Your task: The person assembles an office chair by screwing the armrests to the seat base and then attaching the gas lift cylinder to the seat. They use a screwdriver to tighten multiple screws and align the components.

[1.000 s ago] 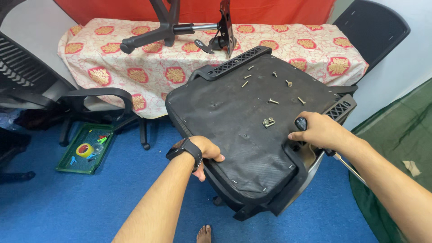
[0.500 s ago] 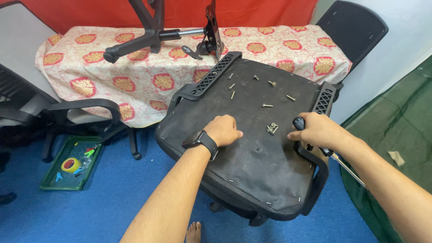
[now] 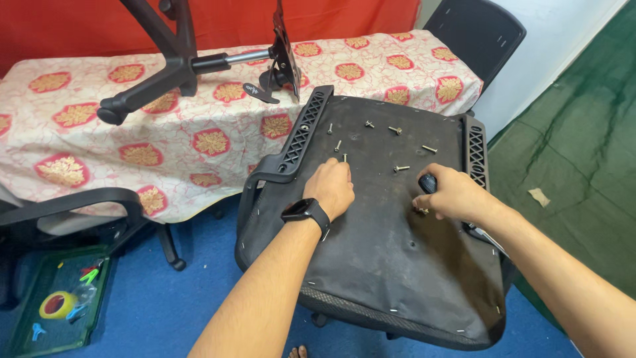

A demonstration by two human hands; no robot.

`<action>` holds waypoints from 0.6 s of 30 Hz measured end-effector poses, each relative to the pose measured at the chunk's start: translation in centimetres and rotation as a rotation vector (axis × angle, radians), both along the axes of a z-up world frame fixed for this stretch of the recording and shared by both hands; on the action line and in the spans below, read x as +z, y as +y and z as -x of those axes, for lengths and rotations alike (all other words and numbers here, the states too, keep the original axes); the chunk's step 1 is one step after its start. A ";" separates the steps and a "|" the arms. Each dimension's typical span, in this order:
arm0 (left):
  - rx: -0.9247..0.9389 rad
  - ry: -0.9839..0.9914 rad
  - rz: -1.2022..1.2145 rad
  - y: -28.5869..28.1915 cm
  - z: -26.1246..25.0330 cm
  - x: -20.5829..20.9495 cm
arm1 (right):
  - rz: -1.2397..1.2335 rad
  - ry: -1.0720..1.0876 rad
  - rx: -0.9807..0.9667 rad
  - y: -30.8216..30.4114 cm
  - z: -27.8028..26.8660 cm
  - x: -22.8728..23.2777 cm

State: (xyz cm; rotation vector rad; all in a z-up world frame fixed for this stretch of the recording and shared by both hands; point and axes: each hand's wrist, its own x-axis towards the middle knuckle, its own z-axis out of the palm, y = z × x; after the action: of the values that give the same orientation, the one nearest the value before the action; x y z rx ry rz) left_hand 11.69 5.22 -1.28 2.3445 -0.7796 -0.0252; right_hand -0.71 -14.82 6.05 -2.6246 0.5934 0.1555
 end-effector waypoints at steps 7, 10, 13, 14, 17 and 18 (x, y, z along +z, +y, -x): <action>-0.123 -0.103 -0.006 -0.1 -5.5 -0.9 | -0.091 -0.006 -0.139 4.9 -2.7 0.2; -0.190 -0.125 0.025 -1.1 -7.7 -2.0 | -0.100 0.045 -0.164 6.0 -4.1 0.2; -0.194 -0.181 0.048 -2.5 -9.8 -3.1 | -0.102 0.062 -0.152 6.5 -5.1 0.2; -0.192 -0.188 0.047 -3.0 -10.4 -3.3 | -0.104 0.075 -0.146 6.5 -5.4 0.2; -0.206 -0.138 -0.026 -4.1 -12.0 -3.9 | -0.091 0.088 -0.123 6.8 -6.8 0.1; -0.213 -0.111 -0.064 -4.3 -12.4 -4.0 | -0.086 0.088 -0.111 6.9 -7.4 0.0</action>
State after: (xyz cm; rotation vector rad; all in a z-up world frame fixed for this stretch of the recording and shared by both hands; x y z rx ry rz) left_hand 24.13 0.96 -5.25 2.3286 -1.0952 -0.0117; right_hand 6.68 -7.94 6.05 -2.5049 0.7443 0.2568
